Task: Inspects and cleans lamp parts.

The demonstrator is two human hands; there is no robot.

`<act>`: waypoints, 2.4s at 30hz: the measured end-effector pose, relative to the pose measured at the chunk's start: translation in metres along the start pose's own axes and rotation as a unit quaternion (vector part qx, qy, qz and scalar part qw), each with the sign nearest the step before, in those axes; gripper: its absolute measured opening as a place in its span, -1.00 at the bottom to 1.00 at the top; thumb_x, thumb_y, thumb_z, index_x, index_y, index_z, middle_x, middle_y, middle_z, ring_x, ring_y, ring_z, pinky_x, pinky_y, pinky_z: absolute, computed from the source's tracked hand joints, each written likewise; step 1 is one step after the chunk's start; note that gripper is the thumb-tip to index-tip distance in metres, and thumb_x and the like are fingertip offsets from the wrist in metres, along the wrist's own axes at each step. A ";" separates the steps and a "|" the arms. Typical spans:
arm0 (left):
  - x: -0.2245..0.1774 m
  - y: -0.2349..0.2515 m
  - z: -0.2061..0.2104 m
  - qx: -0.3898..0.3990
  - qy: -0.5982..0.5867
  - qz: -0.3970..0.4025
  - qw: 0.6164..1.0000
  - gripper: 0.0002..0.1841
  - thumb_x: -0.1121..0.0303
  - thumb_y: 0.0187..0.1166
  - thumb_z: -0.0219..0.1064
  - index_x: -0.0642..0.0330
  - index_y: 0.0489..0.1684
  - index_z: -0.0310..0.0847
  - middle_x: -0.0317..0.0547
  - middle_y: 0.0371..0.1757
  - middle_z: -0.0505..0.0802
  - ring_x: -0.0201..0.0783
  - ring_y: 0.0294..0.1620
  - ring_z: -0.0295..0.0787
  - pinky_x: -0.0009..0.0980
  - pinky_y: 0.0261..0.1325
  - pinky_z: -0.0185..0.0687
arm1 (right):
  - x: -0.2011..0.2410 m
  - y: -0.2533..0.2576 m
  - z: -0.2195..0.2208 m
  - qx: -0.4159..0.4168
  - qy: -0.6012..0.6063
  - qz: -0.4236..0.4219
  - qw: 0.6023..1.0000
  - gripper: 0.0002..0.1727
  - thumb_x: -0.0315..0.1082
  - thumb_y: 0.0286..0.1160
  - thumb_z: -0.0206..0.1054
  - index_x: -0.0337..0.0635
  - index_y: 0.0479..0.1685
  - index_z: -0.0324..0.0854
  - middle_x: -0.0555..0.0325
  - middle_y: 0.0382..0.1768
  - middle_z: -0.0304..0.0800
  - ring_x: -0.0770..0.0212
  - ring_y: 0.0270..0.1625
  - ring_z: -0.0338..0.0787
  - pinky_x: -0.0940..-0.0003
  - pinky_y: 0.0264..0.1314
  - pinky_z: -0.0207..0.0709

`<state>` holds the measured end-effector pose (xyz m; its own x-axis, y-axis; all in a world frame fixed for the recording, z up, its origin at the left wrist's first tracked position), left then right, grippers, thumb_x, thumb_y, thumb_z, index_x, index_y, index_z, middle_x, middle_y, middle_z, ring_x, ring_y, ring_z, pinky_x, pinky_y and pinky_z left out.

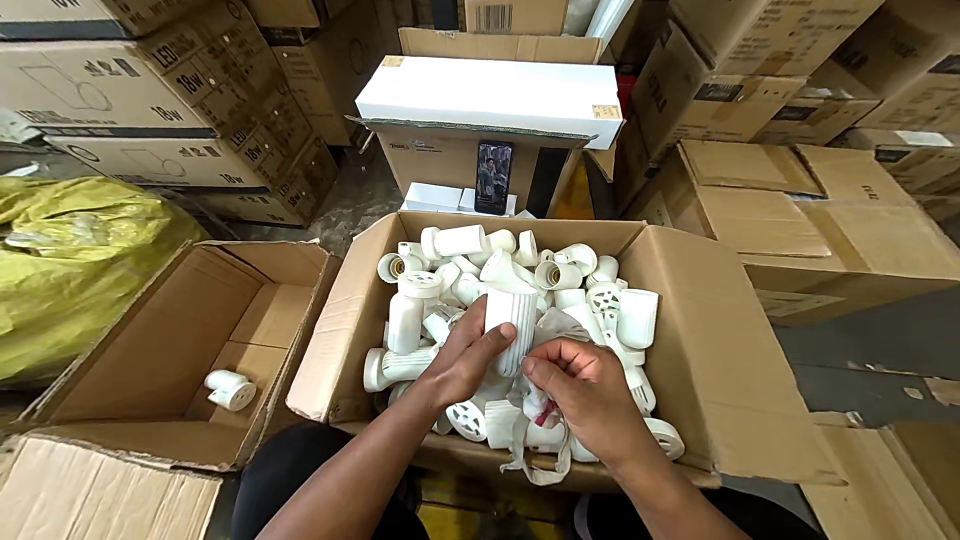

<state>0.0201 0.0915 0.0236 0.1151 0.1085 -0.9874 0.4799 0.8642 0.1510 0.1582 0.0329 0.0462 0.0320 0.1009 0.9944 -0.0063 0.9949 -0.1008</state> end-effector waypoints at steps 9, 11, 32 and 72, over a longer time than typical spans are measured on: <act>0.005 0.000 -0.003 -0.017 0.060 -0.007 0.998 -0.15 -0.31 0.58 0.17 0.43 0.41 0.37 -0.09 0.13 0.79 -0.38 0.16 0.77 -0.33 0.29 0.72 | -0.002 0.000 -0.002 -0.028 -0.021 -0.004 0.999 -0.91 -0.42 0.43 0.41 -0.20 -0.37 0.78 0.26 -0.65 0.68 0.45 -0.70 0.60 0.57 -0.69 0.50; 0.007 -0.001 -0.003 -0.025 0.076 -0.010 0.997 -0.13 -0.35 0.56 0.16 0.42 0.42 0.37 -0.08 0.14 0.79 -0.37 0.17 0.76 -0.31 0.30 0.72 | -0.003 0.000 -0.002 -0.034 -0.029 -0.002 0.999 -0.91 -0.41 0.42 0.41 -0.19 -0.38 0.77 0.26 -0.66 0.67 0.43 -0.70 0.60 0.56 -0.69 0.49; -0.010 -0.007 -0.008 -0.002 0.307 -0.004 0.952 -0.11 -0.46 0.56 -0.06 0.30 0.31 0.55 -0.04 0.12 0.77 -0.25 0.22 0.71 -0.07 0.36 0.62 | 0.009 -0.006 -0.002 -0.087 -0.076 -0.139 0.984 -0.90 -0.39 0.52 0.42 -0.26 -0.24 0.72 0.26 -0.49 0.76 0.47 -0.57 0.68 0.57 -0.59 0.59; -0.004 -0.002 -0.002 -0.008 -0.050 -0.010 0.999 -0.25 -0.24 0.61 0.19 0.35 0.38 0.38 -0.28 0.04 0.83 -0.46 0.08 0.80 -0.41 0.24 0.74 | -0.002 0.013 -0.014 -0.012 0.149 -0.014 0.989 -0.86 -0.49 0.53 0.35 -0.34 -0.07 0.75 0.12 -0.27 0.83 0.39 -0.28 0.79 0.51 -0.23 0.72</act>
<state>0.0164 0.0903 0.0269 0.1924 0.0411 -0.9804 0.4695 0.8735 0.1288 0.1722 0.0454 0.0425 0.3249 0.0661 0.9434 0.0233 0.9967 -0.0779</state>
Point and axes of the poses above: each hand's wrist, its own y-axis towards the middle knuckle, its own z-axis out of the palm, x = y × z, the point moved 8 cm from there along y, towards the middle knuckle
